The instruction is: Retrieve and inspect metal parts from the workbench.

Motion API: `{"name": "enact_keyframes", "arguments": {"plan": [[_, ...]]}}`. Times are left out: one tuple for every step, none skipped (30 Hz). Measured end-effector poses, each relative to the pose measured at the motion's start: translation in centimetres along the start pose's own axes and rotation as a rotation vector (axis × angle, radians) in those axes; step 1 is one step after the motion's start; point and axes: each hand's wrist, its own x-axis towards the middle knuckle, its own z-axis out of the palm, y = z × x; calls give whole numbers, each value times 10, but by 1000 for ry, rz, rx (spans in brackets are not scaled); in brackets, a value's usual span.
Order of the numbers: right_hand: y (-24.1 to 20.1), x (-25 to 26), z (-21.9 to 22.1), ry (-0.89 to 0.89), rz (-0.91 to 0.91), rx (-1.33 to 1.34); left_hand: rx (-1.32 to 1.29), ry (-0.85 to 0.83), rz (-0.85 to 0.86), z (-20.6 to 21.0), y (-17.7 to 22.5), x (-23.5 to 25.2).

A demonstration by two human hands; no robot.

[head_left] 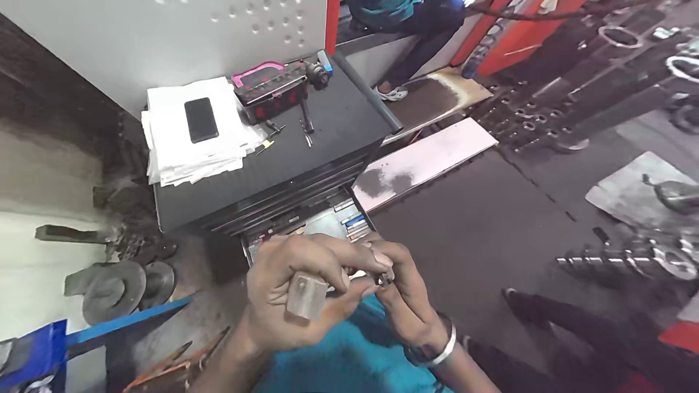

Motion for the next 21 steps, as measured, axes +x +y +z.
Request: {"name": "enact_keyframes", "arguments": {"plan": [[0,0,-1,-4,-2,0,8,0,1,0,0,0],[0,0,-1,-4,-1,0,10,0,-1,1,1,0],[0,0,-1,-1,-2,-3,13,0,-2,1,1,0],[0,-1,-1,0,-5,-7,16,-2,-2,0,1,1],[0,-1,-1,1,-10,-10,17,-5,-2,0,2,1],[1,0,-1,1,-13,-13,15,-5,-2,0,2,1],[0,0,-1,-1,-16,-17,12,-8,-2,0,2,2],[0,0,-2,-2,-20,-21,12,-12,-2,0,2,2],[0,1,-2,-2,-25,-23,13,-14,0,0,3,3],[0,2,-2,-1,-29,-20,12,-16,2,0,3,3],[-1,2,-2,-2,-29,-21,10,-16,3,0,4,3],[-1,1,-2,-4,-27,-22,10,-14,4,0,4,3],[-1,1,-1,-7,-22,-16,13,-9,5,0,4,3],[0,0,-1,-8,-12,0,15,3,5,0,3,3],[0,0,-1,-9,4,26,18,22,-4,0,2,3],[0,-1,0,-4,28,64,14,55,-36,0,-1,4],[0,-1,1,5,62,104,-9,96,-89,0,-4,4],[0,-1,2,12,101,145,-94,139,-156,-1,-8,4],[1,-2,2,18,142,191,-207,185,-228,-3,-13,4],[2,-2,2,16,177,225,-349,244,-297,-5,-17,3],[2,-2,3,9,208,248,-488,314,-351,-6,-21,3]]}}
